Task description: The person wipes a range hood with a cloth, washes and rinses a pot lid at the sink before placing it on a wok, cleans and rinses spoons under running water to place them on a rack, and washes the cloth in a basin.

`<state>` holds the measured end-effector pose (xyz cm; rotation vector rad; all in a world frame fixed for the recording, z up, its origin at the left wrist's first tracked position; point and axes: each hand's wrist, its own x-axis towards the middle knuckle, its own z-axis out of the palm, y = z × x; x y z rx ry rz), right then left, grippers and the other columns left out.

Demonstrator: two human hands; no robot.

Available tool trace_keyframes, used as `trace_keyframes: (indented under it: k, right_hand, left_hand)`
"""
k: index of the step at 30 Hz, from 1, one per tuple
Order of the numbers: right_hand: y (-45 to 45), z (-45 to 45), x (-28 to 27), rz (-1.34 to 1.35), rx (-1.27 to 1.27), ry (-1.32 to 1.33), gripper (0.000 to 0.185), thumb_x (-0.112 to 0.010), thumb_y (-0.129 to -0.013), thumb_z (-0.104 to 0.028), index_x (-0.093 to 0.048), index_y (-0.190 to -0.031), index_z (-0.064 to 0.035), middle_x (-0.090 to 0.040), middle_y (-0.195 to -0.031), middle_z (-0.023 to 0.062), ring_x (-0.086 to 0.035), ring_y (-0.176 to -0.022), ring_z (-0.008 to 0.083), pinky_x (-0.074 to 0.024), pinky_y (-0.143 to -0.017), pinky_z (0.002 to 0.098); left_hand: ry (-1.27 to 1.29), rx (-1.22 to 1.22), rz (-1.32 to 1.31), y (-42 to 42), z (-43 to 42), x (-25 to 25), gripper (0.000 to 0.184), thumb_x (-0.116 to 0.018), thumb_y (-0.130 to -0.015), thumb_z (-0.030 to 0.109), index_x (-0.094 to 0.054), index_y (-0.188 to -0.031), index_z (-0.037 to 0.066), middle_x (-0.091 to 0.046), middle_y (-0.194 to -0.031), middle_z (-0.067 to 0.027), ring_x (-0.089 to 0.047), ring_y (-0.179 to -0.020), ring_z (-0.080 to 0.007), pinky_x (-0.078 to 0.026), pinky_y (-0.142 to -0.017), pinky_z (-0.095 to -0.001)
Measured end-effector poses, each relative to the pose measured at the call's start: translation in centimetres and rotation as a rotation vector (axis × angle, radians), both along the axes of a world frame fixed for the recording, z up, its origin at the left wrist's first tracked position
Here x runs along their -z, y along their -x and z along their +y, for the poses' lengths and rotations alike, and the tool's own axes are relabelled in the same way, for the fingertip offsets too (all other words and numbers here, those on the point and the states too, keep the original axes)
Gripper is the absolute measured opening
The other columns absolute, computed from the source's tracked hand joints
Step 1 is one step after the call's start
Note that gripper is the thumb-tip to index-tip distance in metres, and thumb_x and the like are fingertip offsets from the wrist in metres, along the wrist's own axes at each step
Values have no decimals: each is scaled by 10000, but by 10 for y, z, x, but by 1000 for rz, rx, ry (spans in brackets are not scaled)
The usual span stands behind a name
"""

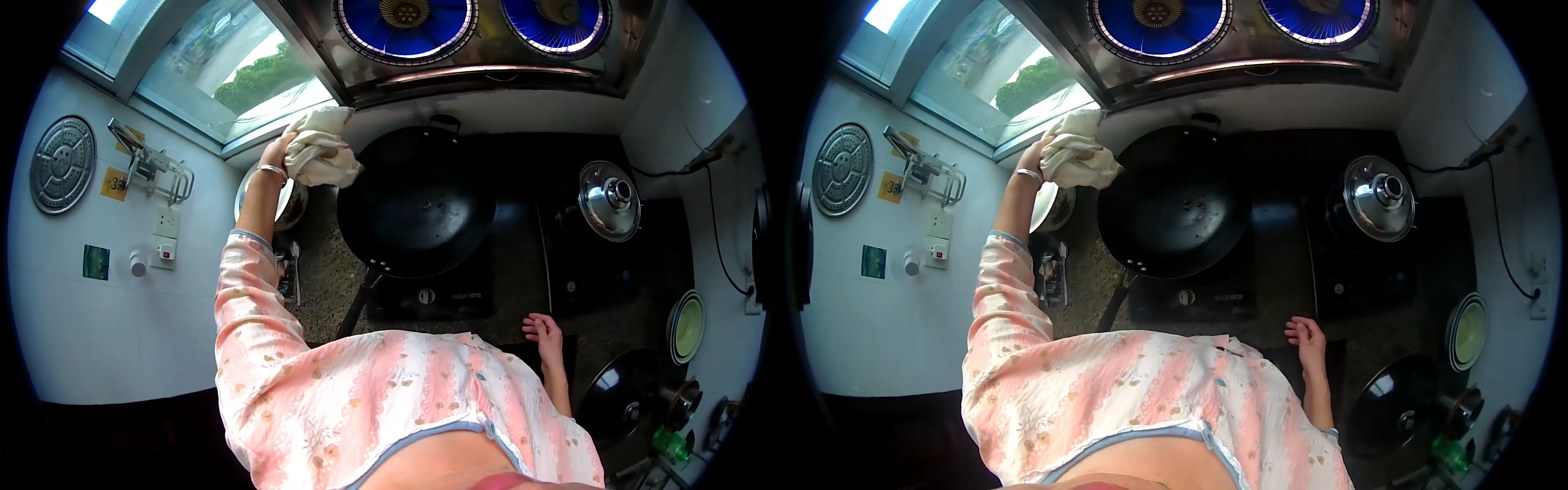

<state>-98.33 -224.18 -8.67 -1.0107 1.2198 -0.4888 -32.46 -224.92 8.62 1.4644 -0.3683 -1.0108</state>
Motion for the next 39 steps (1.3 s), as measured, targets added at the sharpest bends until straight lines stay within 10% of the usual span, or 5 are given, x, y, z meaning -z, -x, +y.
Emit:
trace_keyframes:
  k: [4, 14, 30, 37, 39]
  right_hand:
    - [-4, -5, -2, 14, -32, 17, 215, -443, -933, -120, -578, -1054, -4, -644, -954, 99, -615, -804, 136, -477, -683, 241]
    - [5, -7, 1, 48, 36, 25, 239, -430, -947, -163, -572, -1067, -13, -645, -965, 101, -620, -808, 139, -490, -676, 235]
    - [11, -16, 14, 53, 55, 28, 228, -437, -943, -158, -568, -1064, -15, -645, -955, 101, -622, -800, 139, -494, -661, 235]
    - [-1, -6, 20, 32, 15, -32, 214, -445, -938, -135, -576, -1053, -10, -644, -952, 100, -619, -805, 146, -484, -672, 245]
    - [-7, -9, 17, 22, 24, -15, 210, -451, -936, -138, -577, -1055, -18, -643, -943, 96, -616, -804, 141, -481, -683, 245]
  left_hand:
    - [84, -104, 26, 51, -23, -30, 308, -580, -867, 271, -549, -1032, 13, -621, -964, -112, -612, -859, -218, -512, -779, -347]
    - [-481, -495, -2112, 77, -196, 4, 745, -604, -779, 171, -193, -1360, -50, -322, -1297, -269, -341, -1226, -383, -389, -968, -432]
    - [460, -434, -696, 142, -152, -49, 213, -581, -826, 134, -608, -944, -41, -625, -782, -78, -576, -694, -134, -471, -642, -285]
    - [756, -861, -2280, 83, -145, -221, 351, -662, -717, 173, -592, -1045, 68, -563, -1005, -155, -534, -916, -336, -432, -823, -409]
    - [23, -648, -2597, 48, -155, -223, 343, -603, -778, 314, -600, -1096, 186, -574, -1103, -87, -546, -989, -300, -437, -840, -409]
